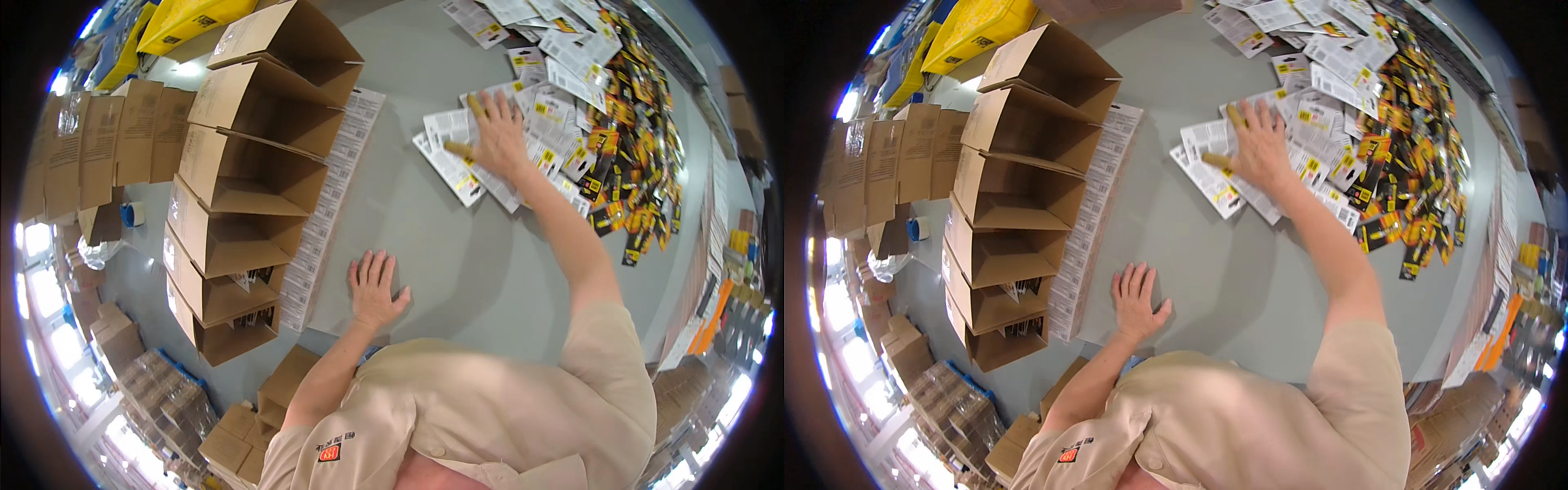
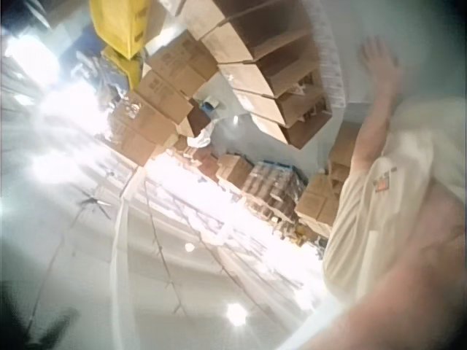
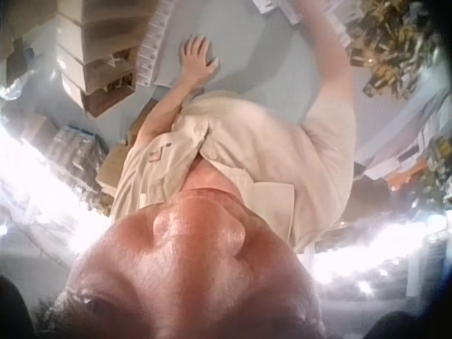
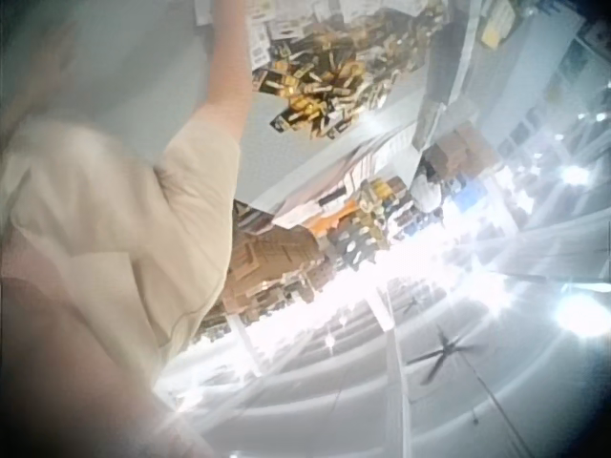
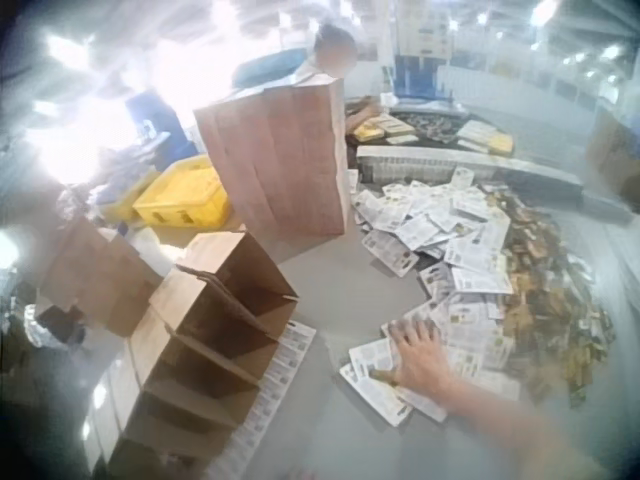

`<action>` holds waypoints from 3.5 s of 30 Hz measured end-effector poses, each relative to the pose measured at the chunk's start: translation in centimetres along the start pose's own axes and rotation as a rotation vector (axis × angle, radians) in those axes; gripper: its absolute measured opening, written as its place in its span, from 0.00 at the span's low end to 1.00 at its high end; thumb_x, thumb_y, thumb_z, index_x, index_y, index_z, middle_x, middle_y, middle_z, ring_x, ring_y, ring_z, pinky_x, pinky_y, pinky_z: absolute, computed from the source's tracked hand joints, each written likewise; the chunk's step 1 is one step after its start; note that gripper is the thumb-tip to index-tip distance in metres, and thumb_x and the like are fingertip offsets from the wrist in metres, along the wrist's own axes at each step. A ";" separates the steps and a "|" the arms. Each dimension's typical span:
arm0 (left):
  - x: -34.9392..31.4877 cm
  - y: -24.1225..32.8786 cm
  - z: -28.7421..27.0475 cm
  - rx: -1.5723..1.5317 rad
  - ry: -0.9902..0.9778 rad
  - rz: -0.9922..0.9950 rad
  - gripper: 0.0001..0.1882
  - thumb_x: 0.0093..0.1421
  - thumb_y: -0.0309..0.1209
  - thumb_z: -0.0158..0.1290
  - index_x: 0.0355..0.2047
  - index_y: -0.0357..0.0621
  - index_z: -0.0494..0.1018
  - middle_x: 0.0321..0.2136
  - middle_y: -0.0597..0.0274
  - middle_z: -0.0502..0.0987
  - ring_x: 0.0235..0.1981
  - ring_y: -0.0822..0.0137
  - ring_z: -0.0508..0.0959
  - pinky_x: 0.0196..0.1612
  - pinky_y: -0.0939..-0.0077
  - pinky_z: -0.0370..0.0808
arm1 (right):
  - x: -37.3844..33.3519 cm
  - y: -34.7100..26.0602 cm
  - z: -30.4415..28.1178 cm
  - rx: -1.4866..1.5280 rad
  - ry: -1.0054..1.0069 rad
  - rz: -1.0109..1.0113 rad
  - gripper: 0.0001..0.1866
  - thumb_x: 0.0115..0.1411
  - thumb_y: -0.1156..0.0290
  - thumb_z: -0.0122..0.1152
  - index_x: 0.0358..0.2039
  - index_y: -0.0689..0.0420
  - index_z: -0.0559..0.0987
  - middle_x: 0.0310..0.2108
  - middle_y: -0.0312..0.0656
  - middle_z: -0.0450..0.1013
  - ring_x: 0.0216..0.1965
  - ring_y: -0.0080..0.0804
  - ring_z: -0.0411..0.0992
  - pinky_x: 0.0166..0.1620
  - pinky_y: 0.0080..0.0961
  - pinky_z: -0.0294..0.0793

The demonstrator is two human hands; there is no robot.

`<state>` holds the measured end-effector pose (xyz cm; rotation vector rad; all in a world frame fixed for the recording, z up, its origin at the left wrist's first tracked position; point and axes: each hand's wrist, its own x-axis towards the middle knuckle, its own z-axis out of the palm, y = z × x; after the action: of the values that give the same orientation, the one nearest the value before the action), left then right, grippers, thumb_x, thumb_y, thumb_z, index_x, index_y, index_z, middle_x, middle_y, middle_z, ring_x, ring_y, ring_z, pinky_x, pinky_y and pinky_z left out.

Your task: The person folds flat cardboard sheets into small boxes and seals them with a tape gun. Then they pick up small packaged items from the table and place them into the assembled boxes.

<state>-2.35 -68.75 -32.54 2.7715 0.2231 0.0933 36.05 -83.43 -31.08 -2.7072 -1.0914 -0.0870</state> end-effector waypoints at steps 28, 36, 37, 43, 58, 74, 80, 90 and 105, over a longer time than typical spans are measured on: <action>-2.8 -3.1 -4.6 -1.751 -0.339 -0.759 0.21 0.62 0.19 0.50 0.56 0.44 0.71 0.48 0.57 0.78 0.46 0.65 0.79 0.52 0.65 0.79 | -13.7 -6.1 -5.3 -0.292 -0.311 0.107 0.24 0.58 0.64 0.63 0.51 0.66 0.72 0.47 0.58 0.75 0.48 0.51 0.76 0.49 0.47 0.76; -1.7 1.6 -2.3 -1.852 -0.234 -0.982 0.20 0.62 0.24 0.54 0.56 0.46 0.71 0.45 0.61 0.77 0.45 0.67 0.78 0.46 0.67 0.80 | -19.9 -23.8 -10.9 0.326 -0.860 -0.306 0.11 0.55 0.72 0.55 0.36 0.63 0.81 0.31 0.54 0.80 0.37 0.52 0.80 0.39 0.44 0.79; -1.6 2.0 -2.0 -1.679 -0.303 -0.898 0.21 0.62 0.24 0.54 0.56 0.47 0.71 0.44 0.61 0.77 0.44 0.67 0.79 0.46 0.66 0.80 | -20.1 -24.1 -11.1 0.230 -0.881 -0.187 0.13 0.56 0.72 0.55 0.39 0.64 0.81 0.33 0.54 0.80 0.38 0.52 0.80 0.39 0.44 0.80; -0.5 1.5 -1.8 -1.839 -0.366 -0.913 0.23 0.61 0.23 0.49 0.57 0.45 0.73 0.44 0.59 0.77 0.41 0.65 0.79 0.47 0.68 0.80 | -10.1 -13.0 -6.8 -0.022 0.002 -0.402 0.27 0.58 0.68 0.60 0.58 0.64 0.71 0.55 0.52 0.71 0.44 0.48 0.78 0.39 0.41 0.79; 1.6 2.9 -1.9 -2.035 -0.478 -0.736 0.24 0.65 0.29 0.54 0.61 0.43 0.67 0.47 0.58 0.79 0.44 0.66 0.82 0.50 0.67 0.81 | -11.5 -5.3 -10.0 -0.240 -0.504 -0.111 0.32 0.53 0.78 0.60 0.61 0.58 0.71 0.62 0.46 0.69 0.65 0.48 0.64 0.66 0.43 0.64; 3.8 5.7 -1.8 -1.815 -0.568 -0.619 0.26 0.63 0.32 0.60 0.61 0.47 0.70 0.42 0.63 0.80 0.40 0.71 0.80 0.44 0.70 0.80 | -26.3 -20.0 -11.8 0.993 -0.298 0.686 0.26 0.66 0.63 0.59 0.59 0.67 0.72 0.64 0.62 0.64 0.68 0.58 0.59 0.69 0.48 0.57; 4.3 5.4 -1.5 -1.901 -0.746 -0.478 0.21 0.65 0.29 0.54 0.59 0.47 0.71 0.39 0.65 0.79 0.37 0.73 0.80 0.41 0.71 0.81 | -24.4 -2.3 -6.9 -0.300 -0.028 0.237 0.23 0.54 0.75 0.61 0.53 0.61 0.78 0.53 0.56 0.73 0.54 0.55 0.71 0.59 0.46 0.70; 5.2 7.3 -0.9 -1.905 -0.937 -0.601 0.17 0.63 0.32 0.57 0.51 0.43 0.74 0.41 0.61 0.79 0.36 0.69 0.81 0.40 0.72 0.81 | -24.2 -18.5 -12.9 0.617 -0.404 -0.695 0.23 0.45 0.73 0.70 0.45 0.62 0.80 0.53 0.49 0.72 0.58 0.49 0.70 0.62 0.41 0.70; 3.3 6.0 -1.4 -1.821 -0.789 -0.622 0.19 0.67 0.40 0.53 0.52 0.40 0.75 0.38 0.63 0.79 0.37 0.72 0.80 0.43 0.72 0.81 | -30.5 -9.7 -8.6 0.965 0.119 0.850 0.26 0.65 0.62 0.65 0.56 0.67 0.70 0.37 0.46 0.79 0.35 0.25 0.79 0.34 0.22 0.78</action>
<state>1.58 -73.25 -29.00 0.7370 0.4385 -0.6082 7.55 -99.30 -25.08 -1.9809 0.1457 0.3242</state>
